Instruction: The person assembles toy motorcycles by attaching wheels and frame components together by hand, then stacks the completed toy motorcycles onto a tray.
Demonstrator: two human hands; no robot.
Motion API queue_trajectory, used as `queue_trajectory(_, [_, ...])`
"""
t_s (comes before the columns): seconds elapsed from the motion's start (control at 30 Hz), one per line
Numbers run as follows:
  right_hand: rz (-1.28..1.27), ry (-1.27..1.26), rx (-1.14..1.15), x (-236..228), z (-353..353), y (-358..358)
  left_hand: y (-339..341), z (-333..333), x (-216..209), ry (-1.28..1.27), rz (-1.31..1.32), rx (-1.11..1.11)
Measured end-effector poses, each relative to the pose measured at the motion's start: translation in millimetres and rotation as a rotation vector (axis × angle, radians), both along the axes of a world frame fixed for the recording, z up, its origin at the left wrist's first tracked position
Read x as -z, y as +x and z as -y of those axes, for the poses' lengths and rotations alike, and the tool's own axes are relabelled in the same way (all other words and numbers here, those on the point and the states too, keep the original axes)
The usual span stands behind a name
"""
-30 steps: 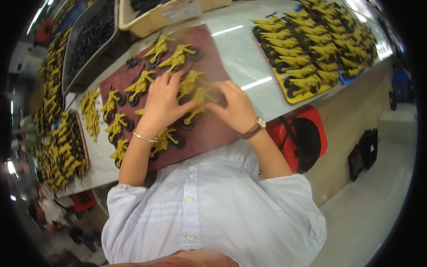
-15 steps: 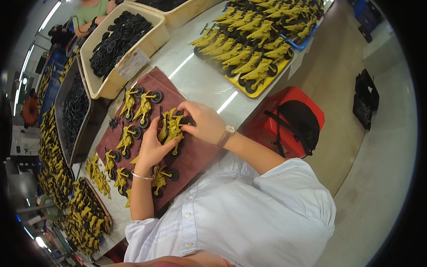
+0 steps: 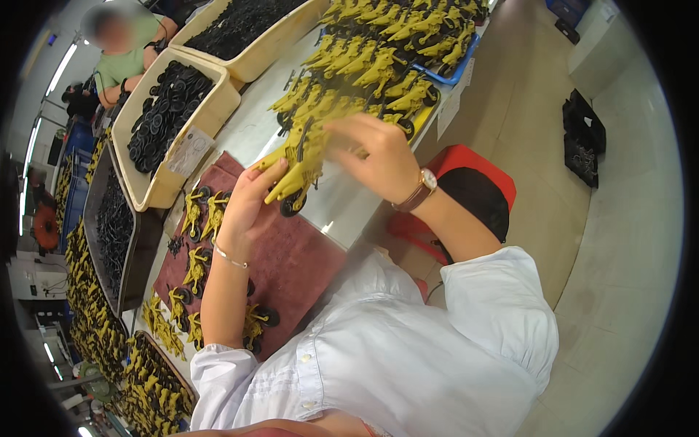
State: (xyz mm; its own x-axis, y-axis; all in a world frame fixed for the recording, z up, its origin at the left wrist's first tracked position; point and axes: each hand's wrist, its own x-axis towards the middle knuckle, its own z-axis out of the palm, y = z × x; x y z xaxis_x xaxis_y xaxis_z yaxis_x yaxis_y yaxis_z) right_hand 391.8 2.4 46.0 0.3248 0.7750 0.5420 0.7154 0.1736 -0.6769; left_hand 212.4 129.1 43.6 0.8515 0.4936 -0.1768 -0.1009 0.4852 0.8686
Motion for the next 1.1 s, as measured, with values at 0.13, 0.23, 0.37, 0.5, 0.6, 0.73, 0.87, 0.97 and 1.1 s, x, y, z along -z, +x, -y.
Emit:
queue_trajectory(0.13, [-0.001, 0.077, 0.093, -12, -5, 65, 21, -23, 16, -0.195, 0.040, -0.117])
queue_trajectory(0.23, [-0.002, 0.049, 0.290, 1, -14, 146, 24, -47, 18, 0.001, 0.007, -0.204])
queue_trajectory(0.37, [0.034, -0.037, 0.303, 23, -23, 199, 28, -72, 18, 0.162, -0.026, -0.323])
queue_trajectory(0.5, [0.092, -0.265, 0.249, 22, -24, 211, 35, -94, 35, 0.313, -0.005, -0.390])
queue_trajectory(0.6, [0.001, -0.441, 0.159, 13, -26, 212, 45, -107, 47, 0.409, -0.006, -0.430])
queue_trajectory(0.73, [-0.052, -0.401, 0.047, 11, -23, 215, 67, -119, 53, 0.494, 0.012, -0.447])
queue_trajectory(0.87, [-0.155, -0.255, 0.061, 18, -15, 210, 88, -120, 53, 0.520, 0.059, -0.405])
queue_trajectory(0.97, [-0.109, -0.220, 0.148, 18, -6, 189, 92, -124, 57, 0.551, -0.088, -0.313])
queue_trajectory(1.1, [-0.127, -0.175, 0.229, 27, -8, 178, 92, -132, 70, 0.860, -0.203, -0.303])
